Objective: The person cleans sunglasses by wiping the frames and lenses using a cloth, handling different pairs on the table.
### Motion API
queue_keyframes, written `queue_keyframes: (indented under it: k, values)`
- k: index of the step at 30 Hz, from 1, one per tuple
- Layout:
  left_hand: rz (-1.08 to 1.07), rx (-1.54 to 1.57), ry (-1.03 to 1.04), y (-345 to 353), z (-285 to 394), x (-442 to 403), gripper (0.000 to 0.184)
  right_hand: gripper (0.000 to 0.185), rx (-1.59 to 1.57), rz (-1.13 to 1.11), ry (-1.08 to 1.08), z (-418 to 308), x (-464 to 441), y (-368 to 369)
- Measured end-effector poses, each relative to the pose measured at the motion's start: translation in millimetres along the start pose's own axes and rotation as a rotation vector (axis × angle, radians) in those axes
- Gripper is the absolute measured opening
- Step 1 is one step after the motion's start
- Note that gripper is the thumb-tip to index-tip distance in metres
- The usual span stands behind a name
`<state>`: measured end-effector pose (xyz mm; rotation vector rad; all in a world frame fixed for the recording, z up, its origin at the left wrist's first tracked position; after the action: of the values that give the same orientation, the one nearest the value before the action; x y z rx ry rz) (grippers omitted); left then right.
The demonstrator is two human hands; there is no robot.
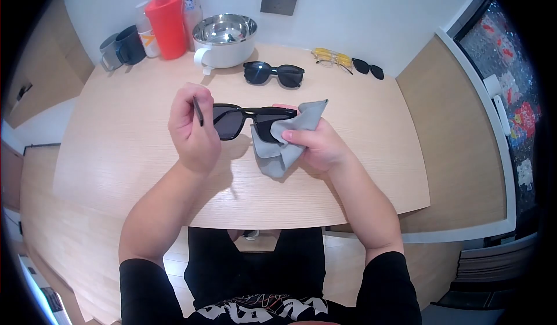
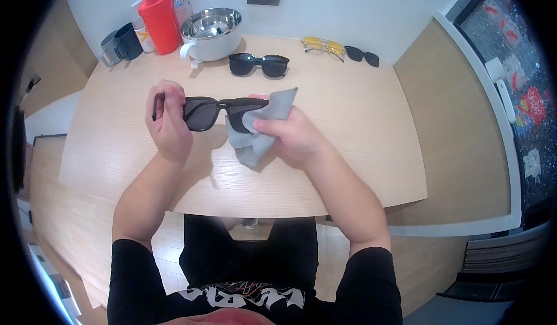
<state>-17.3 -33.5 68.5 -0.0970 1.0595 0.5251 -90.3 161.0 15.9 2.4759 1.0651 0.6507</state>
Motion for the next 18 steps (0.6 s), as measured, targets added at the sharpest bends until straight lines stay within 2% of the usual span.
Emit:
queue_keyframes:
  k: [2, 5, 8, 9, 13, 15, 18]
  values:
    - [0.036, 0.033, -0.047, -3.7, -5.2, -0.2, 0.015, 0.052, 0.022, -0.045, 0.003, -2.4, 1.9, -3.3]
    - [0.11, 0.108, -0.112, -9.8, -13.5, -0.3, 0.014, 0.06, 0.155, 0.102, -0.02, -16.7, 14.2, -24.8]
    - [0.156, 0.125, -0.13, -16.5, -15.9, -3.4, 0.015, 0.066, 0.137, 0.404, -0.02, -42.3, 25.9, -45.2]
    - [0.151, 0.149, -0.138, -17.0, -18.3, -2.9, 0.016, 0.062, 0.261, 0.517, -0.141, -47.1, 28.2, -50.2]
    - [0.159, 0.377, -0.195, -5.6, -10.6, -2.5, 0.027, 0.044, 0.644, 0.742, -0.449, -55.4, 21.0, -64.3]
    - [0.055, 0.339, -0.172, -1.1, -11.5, -1.1, 0.032, 0.037, 0.833, 0.845, -0.6, -61.6, 22.6, -55.8]
    - [-0.028, 0.261, -0.162, 5.3, -10.2, 2.4, 0.031, 0.023, 0.499, 0.417, -0.206, -38.8, 10.9, -41.4]
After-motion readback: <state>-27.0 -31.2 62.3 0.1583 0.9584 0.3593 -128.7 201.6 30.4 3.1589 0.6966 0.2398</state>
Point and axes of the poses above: each hand's wrist, its own x-axis away from the middle knuckle, its own y-axis out of the palm, z = x × y, the point moved 7 cm from there along -x, towards the middle knuckle, and after that the axes turned 11 degrees about y, right-handed, at the moved point
